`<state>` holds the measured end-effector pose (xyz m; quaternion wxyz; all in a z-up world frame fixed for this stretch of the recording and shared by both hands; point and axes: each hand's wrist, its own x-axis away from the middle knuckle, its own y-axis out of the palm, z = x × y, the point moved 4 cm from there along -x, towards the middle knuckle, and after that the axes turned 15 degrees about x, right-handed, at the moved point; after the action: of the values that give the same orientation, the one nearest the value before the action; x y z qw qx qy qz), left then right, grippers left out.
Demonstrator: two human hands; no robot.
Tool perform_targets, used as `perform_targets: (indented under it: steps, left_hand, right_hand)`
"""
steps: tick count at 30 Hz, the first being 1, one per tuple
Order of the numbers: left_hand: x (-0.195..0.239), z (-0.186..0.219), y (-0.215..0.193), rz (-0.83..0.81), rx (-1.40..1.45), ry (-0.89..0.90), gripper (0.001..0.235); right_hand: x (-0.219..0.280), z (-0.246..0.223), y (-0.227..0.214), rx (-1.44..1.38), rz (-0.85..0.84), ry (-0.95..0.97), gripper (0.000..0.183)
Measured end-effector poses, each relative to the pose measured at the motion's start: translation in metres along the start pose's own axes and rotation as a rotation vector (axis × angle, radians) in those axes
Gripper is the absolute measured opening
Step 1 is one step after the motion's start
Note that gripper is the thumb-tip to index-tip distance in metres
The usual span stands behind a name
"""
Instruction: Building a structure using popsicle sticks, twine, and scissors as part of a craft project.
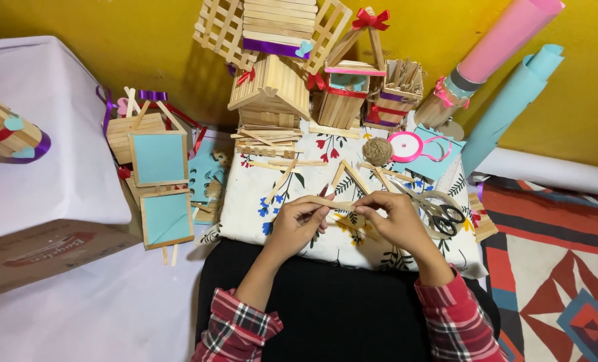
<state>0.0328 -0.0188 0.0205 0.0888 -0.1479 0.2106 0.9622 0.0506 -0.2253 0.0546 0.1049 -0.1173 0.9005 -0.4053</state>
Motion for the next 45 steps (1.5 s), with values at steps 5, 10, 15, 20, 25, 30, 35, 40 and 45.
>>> perform_targets:
  steps: [5, 10, 15, 20, 25, 30, 35, 40, 45]
  left_hand:
    - [0.003, -0.011, -0.014, -0.016, -0.028, -0.014, 0.041]
    - [0.006, -0.022, -0.02, 0.005, 0.005, -0.103, 0.051]
    - [0.005, -0.025, -0.024, 0.053, 0.099, -0.212, 0.038]
    - [0.006, -0.02, -0.025, 0.055, 0.118, -0.244, 0.029]
    - [0.004, -0.013, -0.02, 0.025, 0.049, -0.218, 0.032]
    - [0.006, -0.019, -0.026, 0.017, 0.023, -0.228, 0.041]
    - [0.006, -0.017, -0.024, 0.022, 0.02, -0.225, 0.03]
    - [0.005, -0.015, -0.022, 0.017, 0.048, -0.216, 0.028]
    - [0.006, -0.017, -0.024, 0.003, 0.066, -0.225, 0.029]
  right_hand:
    - [0.004, 0.012, -0.032, 0.181, -0.156, 0.178, 0.012]
    - [0.001, 0.022, -0.017, 0.359, -0.334, 0.283, 0.011]
    - [0.001, 0.01, -0.016, 0.371, -0.383, 0.256, 0.014]
    - [0.02, 0.069, -0.084, 0.535, -0.127, 0.414, 0.019]
    - [0.042, 0.129, -0.093, 0.708, -0.117, 0.545, 0.023]
    - [0.041, 0.163, -0.08, 0.774, -0.155, 0.684, 0.041]
    - [0.041, 0.141, -0.092, 0.741, -0.103, 0.594, 0.032]
    - [0.032, 0.073, -0.086, 0.392, 0.051, 0.345, 0.031]
    - [0.024, 0.017, -0.051, 0.325, -0.236, 0.212, 0.041]
